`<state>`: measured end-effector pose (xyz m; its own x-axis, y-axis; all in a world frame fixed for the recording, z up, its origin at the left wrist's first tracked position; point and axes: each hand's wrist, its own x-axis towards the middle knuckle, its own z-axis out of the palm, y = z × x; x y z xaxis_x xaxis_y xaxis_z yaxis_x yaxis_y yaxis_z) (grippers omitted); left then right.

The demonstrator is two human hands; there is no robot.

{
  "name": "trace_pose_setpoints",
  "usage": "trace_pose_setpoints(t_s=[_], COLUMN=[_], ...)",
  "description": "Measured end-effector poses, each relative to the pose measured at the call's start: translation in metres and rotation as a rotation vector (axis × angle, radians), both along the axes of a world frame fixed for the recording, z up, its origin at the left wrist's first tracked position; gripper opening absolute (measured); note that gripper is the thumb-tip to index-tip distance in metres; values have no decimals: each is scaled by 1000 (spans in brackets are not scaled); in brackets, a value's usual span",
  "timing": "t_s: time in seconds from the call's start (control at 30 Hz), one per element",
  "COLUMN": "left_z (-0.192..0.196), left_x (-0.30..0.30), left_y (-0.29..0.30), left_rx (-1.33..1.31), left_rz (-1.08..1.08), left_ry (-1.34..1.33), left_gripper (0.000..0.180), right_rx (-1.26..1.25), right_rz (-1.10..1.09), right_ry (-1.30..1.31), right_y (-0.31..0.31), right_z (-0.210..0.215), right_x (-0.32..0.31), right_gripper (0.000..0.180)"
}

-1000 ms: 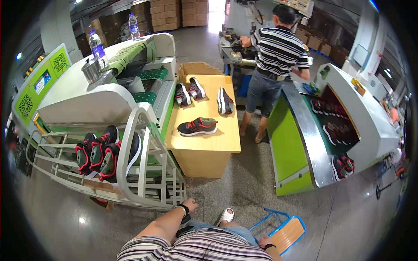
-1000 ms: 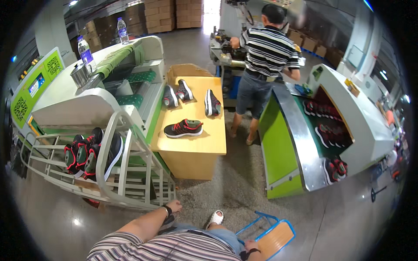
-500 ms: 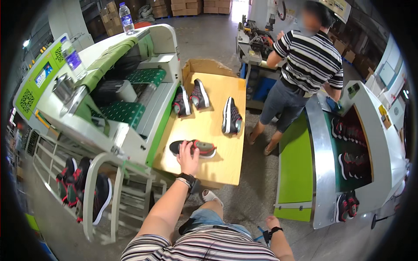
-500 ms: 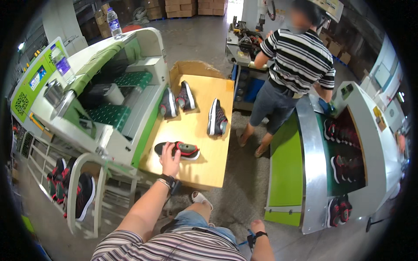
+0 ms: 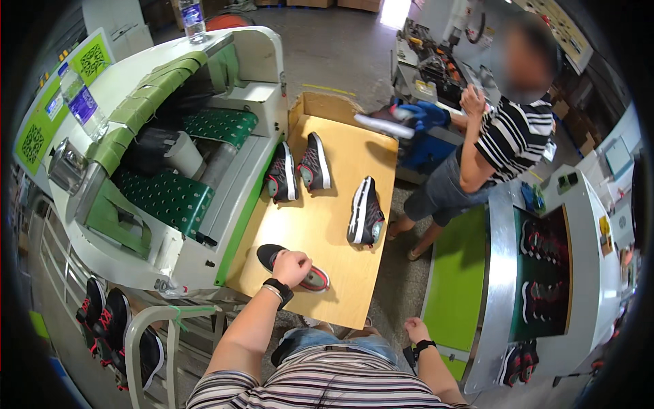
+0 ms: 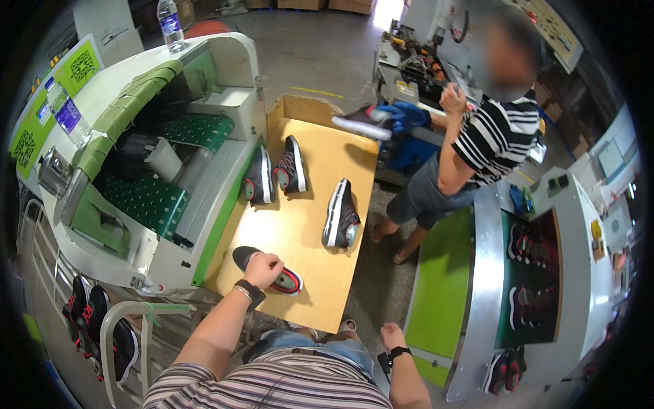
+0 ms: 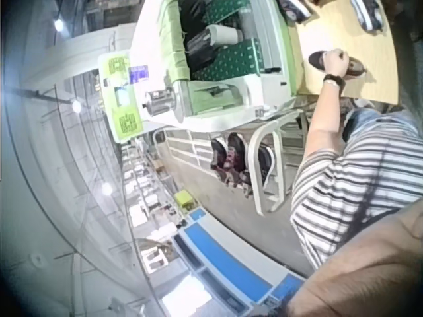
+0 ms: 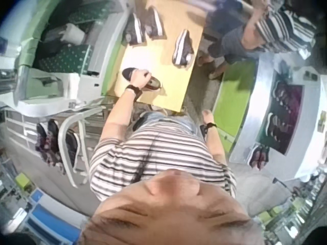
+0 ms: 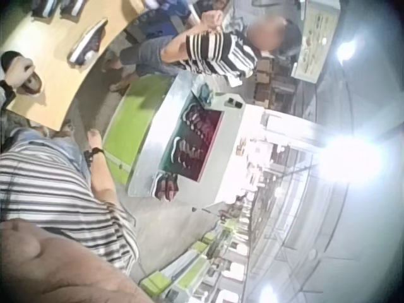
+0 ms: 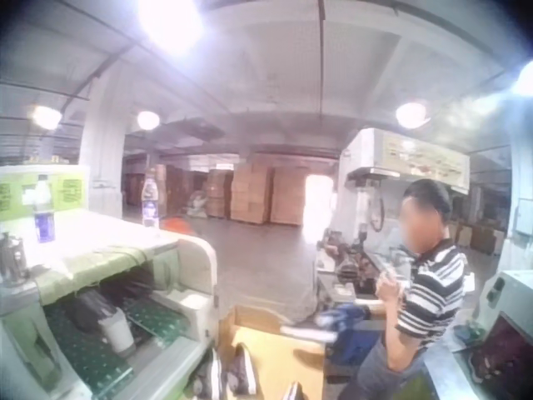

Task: The recorder is seen inspecting and sorting shoes at a shoe manufacturing facility.

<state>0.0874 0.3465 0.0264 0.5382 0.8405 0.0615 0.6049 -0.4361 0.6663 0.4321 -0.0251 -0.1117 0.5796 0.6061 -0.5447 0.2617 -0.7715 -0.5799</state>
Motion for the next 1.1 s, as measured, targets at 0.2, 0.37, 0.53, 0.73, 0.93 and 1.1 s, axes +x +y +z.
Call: trace_pose_setpoints(t_s=[0.2, 0.37, 0.53, 0.73, 0.93, 1.1], left_z=[0, 4, 10, 44, 14, -36], left_x=[-7, -6, 4, 92, 227, 296], left_y=[0, -3, -7, 62, 186, 252], left_rx=[-95, -135, -292, -153, -166, -623], left_rz=[16, 72, 149, 324, 338, 632], left_ry=[-20, -22, 126, -97, -241, -267], left_gripper=[20, 16, 35, 41, 70, 116], right_rx=[395, 458, 390, 432, 399, 538], right_rz=[42, -36, -74, -240, 94, 318], right_ry=[-77, -51, 179, 657, 186, 73], right_y=[187, 327, 375, 374, 383, 362], right_z=[51, 78, 59, 92, 113, 101], right_x=[22, 8, -7, -16, 34, 75], right_gripper=[45, 62, 72, 61, 68, 75])
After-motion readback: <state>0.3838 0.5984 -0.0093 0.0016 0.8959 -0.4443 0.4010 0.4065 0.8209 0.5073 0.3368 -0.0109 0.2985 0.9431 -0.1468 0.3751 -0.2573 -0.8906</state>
